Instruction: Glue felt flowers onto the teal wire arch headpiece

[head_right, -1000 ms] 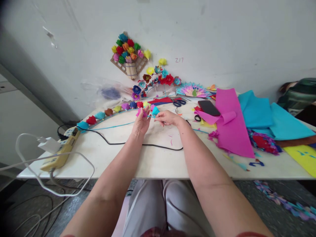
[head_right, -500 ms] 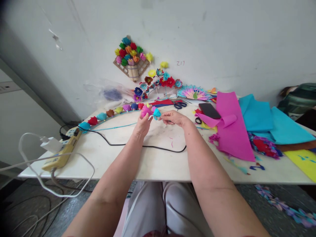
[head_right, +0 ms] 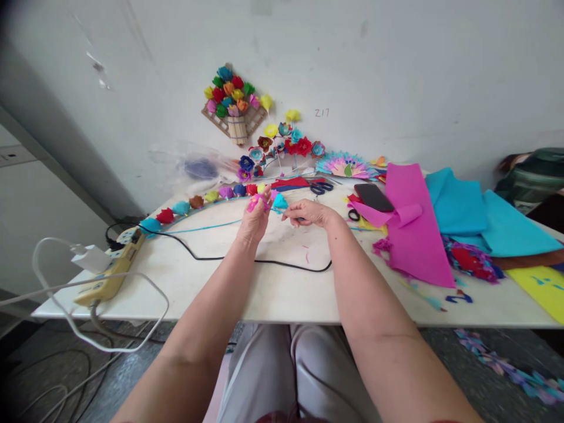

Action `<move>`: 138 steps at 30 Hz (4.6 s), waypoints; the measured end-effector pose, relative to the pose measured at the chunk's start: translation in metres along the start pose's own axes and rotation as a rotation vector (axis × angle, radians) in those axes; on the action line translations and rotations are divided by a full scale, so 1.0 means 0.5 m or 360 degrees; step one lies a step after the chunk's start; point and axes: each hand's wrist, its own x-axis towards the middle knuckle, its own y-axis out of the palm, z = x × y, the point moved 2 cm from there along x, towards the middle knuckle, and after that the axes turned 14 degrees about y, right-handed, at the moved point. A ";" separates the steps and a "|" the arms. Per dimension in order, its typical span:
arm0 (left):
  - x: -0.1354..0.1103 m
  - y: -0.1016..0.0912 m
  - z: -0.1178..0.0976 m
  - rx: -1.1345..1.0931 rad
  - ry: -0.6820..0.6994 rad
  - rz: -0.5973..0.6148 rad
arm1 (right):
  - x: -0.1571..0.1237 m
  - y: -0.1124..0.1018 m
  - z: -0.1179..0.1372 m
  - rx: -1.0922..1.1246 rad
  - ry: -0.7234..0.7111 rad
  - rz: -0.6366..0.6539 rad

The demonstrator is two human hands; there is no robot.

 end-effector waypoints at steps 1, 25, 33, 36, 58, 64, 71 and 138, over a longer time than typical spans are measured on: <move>0.003 -0.004 0.003 -0.0003 0.0003 -0.0054 | 0.001 0.000 -0.001 -0.0016 0.0015 -0.0004; 0.000 -0.027 0.004 -0.0164 -0.0102 -0.0091 | 0.016 0.001 0.002 -0.0164 -0.0029 -0.0152; 0.019 -0.051 0.009 -0.0089 0.0024 -0.0450 | 0.019 -0.009 -0.005 -0.0337 0.0008 -0.0255; 0.025 -0.057 0.002 -0.0070 0.0056 -0.0496 | 0.013 -0.017 -0.006 -0.0422 -0.0038 -0.0346; 0.014 -0.078 0.017 0.0298 0.0017 -0.0492 | 0.020 -0.031 -0.017 -0.0492 -0.0101 -0.0684; 0.014 -0.060 0.010 0.0479 0.0092 -0.0429 | 0.019 -0.045 -0.034 -0.0565 -0.0115 -0.0676; 0.008 -0.048 0.012 0.0575 0.0038 -0.0387 | 0.034 -0.038 -0.038 -0.0483 -0.0097 -0.0717; 0.022 -0.045 -0.091 0.1472 0.0631 -0.0502 | 0.056 -0.021 -0.029 -0.1374 -0.0196 -0.1541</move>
